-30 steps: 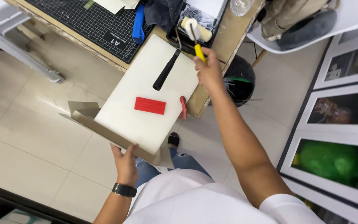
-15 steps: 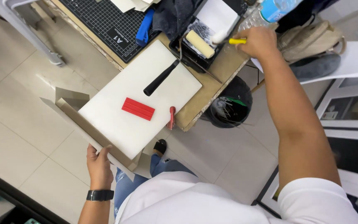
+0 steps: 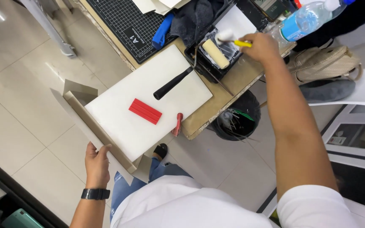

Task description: Applying and smoothing white adhesive strips onto a board using a squeegee and a roller on a workbench.

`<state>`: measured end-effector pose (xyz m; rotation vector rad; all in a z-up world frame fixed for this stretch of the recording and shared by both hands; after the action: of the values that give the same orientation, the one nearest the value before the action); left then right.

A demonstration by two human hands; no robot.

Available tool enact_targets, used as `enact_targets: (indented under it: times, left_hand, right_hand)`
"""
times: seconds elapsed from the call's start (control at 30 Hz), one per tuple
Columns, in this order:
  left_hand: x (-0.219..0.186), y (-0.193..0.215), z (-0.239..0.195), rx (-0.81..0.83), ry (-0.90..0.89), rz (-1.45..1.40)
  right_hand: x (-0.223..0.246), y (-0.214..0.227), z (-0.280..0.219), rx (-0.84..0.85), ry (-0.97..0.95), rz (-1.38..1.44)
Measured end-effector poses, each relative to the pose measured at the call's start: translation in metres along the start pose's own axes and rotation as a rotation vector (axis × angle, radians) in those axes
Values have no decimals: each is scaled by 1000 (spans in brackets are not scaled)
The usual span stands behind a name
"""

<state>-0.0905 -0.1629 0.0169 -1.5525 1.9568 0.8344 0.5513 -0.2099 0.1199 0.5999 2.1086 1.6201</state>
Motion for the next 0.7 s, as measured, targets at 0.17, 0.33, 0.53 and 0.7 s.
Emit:
enact_targets:
  times: [0.17, 0.33, 0.53, 0.7]
  left_hand:
    - [14, 1, 16, -9, -13, 29]
    - [11, 3, 21, 25, -61, 91]
    - [36, 11, 52, -4, -169, 36]
    - [20, 10, 36, 128, -150, -92]
  right_hand:
    - [5, 39, -20, 104, -152, -27]
    - [8, 8, -22, 110, -189, 114]
    - [32, 27, -76, -387, 120, 365]
    - [166, 44, -238, -520, 393, 792]
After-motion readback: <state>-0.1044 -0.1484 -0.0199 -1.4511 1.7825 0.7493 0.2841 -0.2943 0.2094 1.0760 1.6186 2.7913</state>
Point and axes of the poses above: each hand's wrist, its own z-axis towards the middle knuckle, its own y-axis out of the back of the hand, x = y × z, the point moved 7 cm from there along z, towards the middle knuckle
